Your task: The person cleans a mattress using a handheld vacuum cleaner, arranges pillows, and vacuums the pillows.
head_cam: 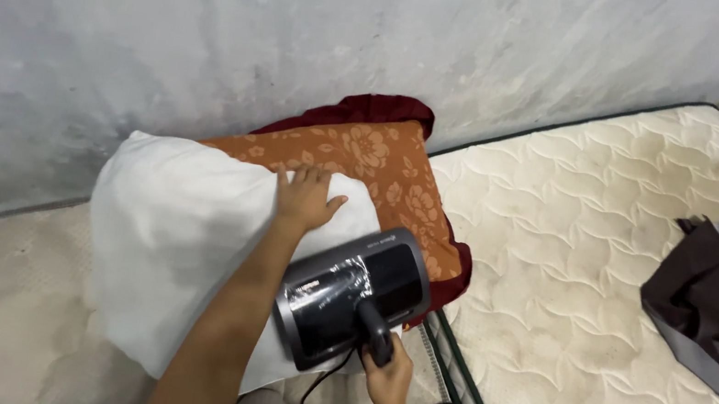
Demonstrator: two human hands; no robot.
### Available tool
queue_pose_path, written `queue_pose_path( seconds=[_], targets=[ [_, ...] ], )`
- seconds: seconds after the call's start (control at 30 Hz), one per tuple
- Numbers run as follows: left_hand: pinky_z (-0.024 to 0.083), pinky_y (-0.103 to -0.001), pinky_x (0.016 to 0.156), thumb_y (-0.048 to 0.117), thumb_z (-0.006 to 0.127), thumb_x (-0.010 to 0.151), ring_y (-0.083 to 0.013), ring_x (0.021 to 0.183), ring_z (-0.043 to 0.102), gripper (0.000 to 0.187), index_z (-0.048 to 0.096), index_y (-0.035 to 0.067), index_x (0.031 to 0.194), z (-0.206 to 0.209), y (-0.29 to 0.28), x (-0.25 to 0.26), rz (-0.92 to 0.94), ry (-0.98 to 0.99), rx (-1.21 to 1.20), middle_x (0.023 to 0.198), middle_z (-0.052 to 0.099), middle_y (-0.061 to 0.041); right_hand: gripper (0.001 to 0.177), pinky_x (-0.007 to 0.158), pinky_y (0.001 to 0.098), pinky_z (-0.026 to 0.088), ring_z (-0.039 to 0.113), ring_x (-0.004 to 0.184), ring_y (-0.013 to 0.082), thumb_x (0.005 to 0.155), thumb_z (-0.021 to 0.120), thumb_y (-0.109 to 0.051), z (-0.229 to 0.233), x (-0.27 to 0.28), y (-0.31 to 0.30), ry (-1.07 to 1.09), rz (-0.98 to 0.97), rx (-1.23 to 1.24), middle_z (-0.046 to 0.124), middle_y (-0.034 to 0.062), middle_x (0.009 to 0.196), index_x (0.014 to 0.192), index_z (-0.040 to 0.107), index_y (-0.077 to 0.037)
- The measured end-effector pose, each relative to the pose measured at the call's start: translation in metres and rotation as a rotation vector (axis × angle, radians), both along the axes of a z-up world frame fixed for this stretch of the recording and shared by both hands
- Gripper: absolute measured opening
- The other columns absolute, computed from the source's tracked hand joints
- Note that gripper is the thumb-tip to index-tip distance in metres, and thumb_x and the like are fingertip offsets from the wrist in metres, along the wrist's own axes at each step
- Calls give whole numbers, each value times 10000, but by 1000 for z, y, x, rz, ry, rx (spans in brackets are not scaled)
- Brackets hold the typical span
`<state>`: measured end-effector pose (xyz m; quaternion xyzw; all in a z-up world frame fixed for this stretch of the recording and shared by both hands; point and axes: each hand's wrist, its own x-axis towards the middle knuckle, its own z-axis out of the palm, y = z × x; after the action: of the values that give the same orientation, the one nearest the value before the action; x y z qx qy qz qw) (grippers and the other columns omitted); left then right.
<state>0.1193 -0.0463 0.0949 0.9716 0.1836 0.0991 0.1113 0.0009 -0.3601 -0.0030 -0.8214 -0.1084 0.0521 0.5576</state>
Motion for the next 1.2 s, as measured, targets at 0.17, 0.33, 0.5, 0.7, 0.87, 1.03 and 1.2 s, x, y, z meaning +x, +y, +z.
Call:
queue_pose_path(
  seconds=[0.17, 0.33, 0.5, 0.7, 0.87, 1.03, 1.2],
  targets=[
    [318, -542, 1179, 708, 733, 777, -312, 1296, 601, 946, 536, 83, 1459, -15, 6, 52, 22, 454, -186, 1427, 609, -140, 366, 737, 278, 526, 670, 801, 140, 747, 815, -20, -24, 1, -82, -44, -66, 110, 755, 58, 869, 1084, 685, 33],
    [494, -419, 1092, 413, 859, 737, -329, 1273, 636, 769, 641, 86, 1398, -40, 22, 84, -135, 466, -585, 1375, 659, -168, 441, 661, 263, 526, 662, 683, 125, 692, 838, 0, -63, 10, -163, 56, -235, 0, 734, 62, 759, 1108, 694, 30],
    [418, -404, 1166, 184, 791, 787, -275, 1379, 555, 617, 666, 168, 1391, 41, 31, 79, -336, -281, -1174, 1477, 632, -85, 404, 524, 279, 451, 582, 549, 134, 737, 823, 19, -63, 18, -199, 191, -389, 81, 664, 76, 708, 1125, 711, 39],
    [228, -631, 1119, 274, 823, 820, -382, 1414, 361, 912, 324, 158, 1575, 74, 32, 72, -3, -401, -331, 1570, 374, -196, 419, 580, 278, 459, 583, 618, 132, 765, 803, 9, -4, 32, -176, 82, -381, 98, 654, 77, 754, 1169, 692, 36],
    [103, -725, 1201, 289, 612, 1030, -354, 1533, 342, 624, 407, 110, 1591, 23, 16, -33, -81, -636, -157, 1639, 417, -132, 369, 729, 282, 535, 671, 781, 141, 767, 816, -41, 39, 29, -120, 72, -187, 117, 739, 78, 874, 1105, 700, 52],
    [59, -782, 1154, 296, 657, 883, -385, 1593, 133, 770, 374, 202, 1593, -38, -18, -208, 362, -306, -164, 1722, 224, -119, 435, 746, 297, 549, 684, 790, 168, 761, 845, -124, 37, -7, -39, 84, -66, 104, 745, 108, 890, 1127, 690, 52],
    [-14, -848, 1065, 487, 847, 661, -399, 1566, -121, 1308, 9, 224, 1630, -95, -27, -242, 454, 77, -237, 1703, -125, -126, 547, 773, 336, 554, 702, 858, 211, 846, 771, -302, 15, -40, 62, 243, 0, 137, 744, 142, 984, 1260, 590, 7]
  ],
)
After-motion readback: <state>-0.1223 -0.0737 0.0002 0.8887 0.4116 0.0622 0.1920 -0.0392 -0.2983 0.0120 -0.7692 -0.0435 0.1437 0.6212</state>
